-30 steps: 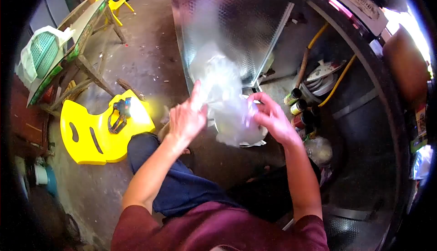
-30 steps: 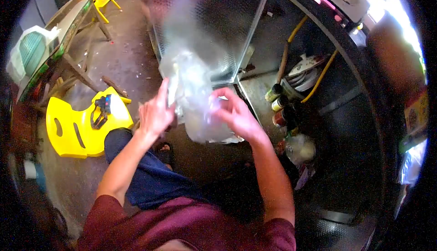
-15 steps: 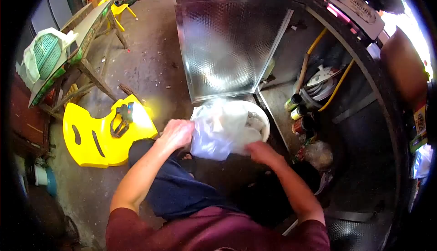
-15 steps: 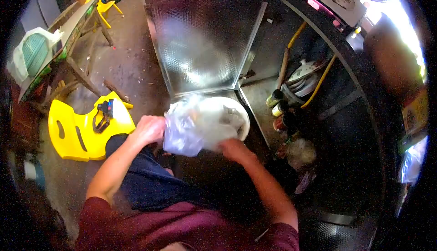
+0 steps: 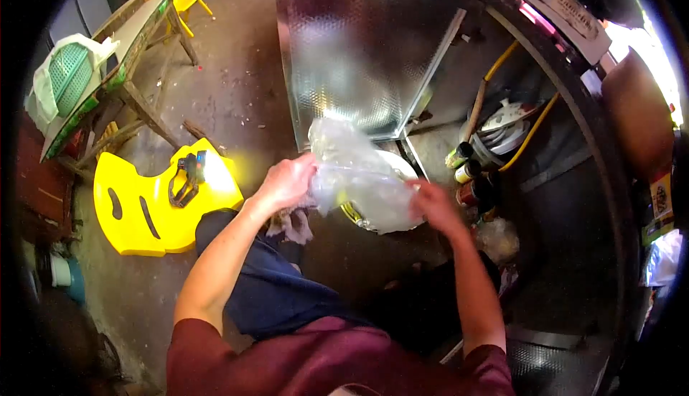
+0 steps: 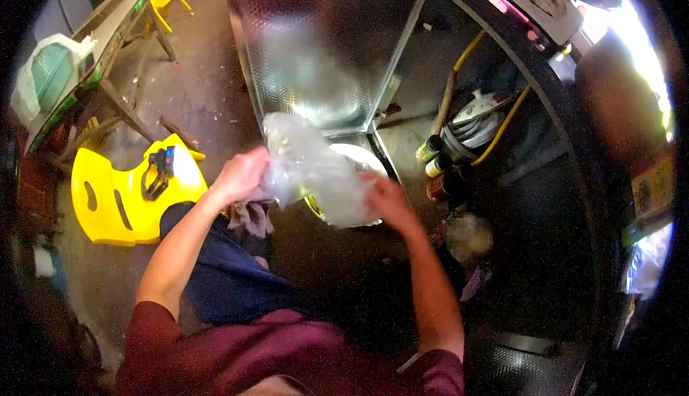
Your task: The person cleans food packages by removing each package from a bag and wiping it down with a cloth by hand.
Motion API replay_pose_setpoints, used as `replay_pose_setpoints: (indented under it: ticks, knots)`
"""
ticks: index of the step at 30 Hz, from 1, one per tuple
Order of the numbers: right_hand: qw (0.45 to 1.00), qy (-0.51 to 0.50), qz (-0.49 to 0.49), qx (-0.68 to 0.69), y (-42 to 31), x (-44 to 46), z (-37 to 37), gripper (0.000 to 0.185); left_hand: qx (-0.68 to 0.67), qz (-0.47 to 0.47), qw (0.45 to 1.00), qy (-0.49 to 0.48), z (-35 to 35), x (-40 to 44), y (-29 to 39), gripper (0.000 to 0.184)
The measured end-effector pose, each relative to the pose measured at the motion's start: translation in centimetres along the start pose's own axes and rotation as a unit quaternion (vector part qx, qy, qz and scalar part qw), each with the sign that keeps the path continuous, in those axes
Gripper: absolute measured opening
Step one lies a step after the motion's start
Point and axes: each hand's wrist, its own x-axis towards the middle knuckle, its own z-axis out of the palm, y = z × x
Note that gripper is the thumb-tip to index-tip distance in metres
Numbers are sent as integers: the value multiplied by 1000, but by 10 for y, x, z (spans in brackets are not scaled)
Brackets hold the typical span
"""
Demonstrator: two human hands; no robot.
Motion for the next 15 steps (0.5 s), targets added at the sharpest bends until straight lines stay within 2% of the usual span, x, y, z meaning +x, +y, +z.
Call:
replay_pose_setpoints:
  ticks: [2,4,5,8,9,11,12,14,15]
  knots:
    - [996,36,-37,67,-14,2,-28,37,-31,34,999,27,-6,5,6,21]
    - [971,-10,-77,226,-33,-11,-34,49,-71,71,994,48,-6,7,13,27]
    - [948,-37,-96,301,-42,-16,-35,56,-51,72,995,40,-8,6,18,29]
    - [963,33,-252,91,-49,-23,-11,76,40,74,996,33,-10,-5,38,35]
    - [970,48,-239,14,-45,-21,-8,91,90,83,992,43,-5,-7,40,35]
    - [964,86,-247,-54,-47,-20,-8,83,171,92,979,67,13,-2,21,37]
    - [958,106,-251,-89,-51,-18,-10,79,160,76,979,100,8,0,17,36]
    - [904,228,-280,-229,-73,-26,-22,64,137,46,976,164,-4,15,13,35]
    - [865,286,-288,-296,-86,-33,-26,57,124,48,964,232,-17,15,31,31]
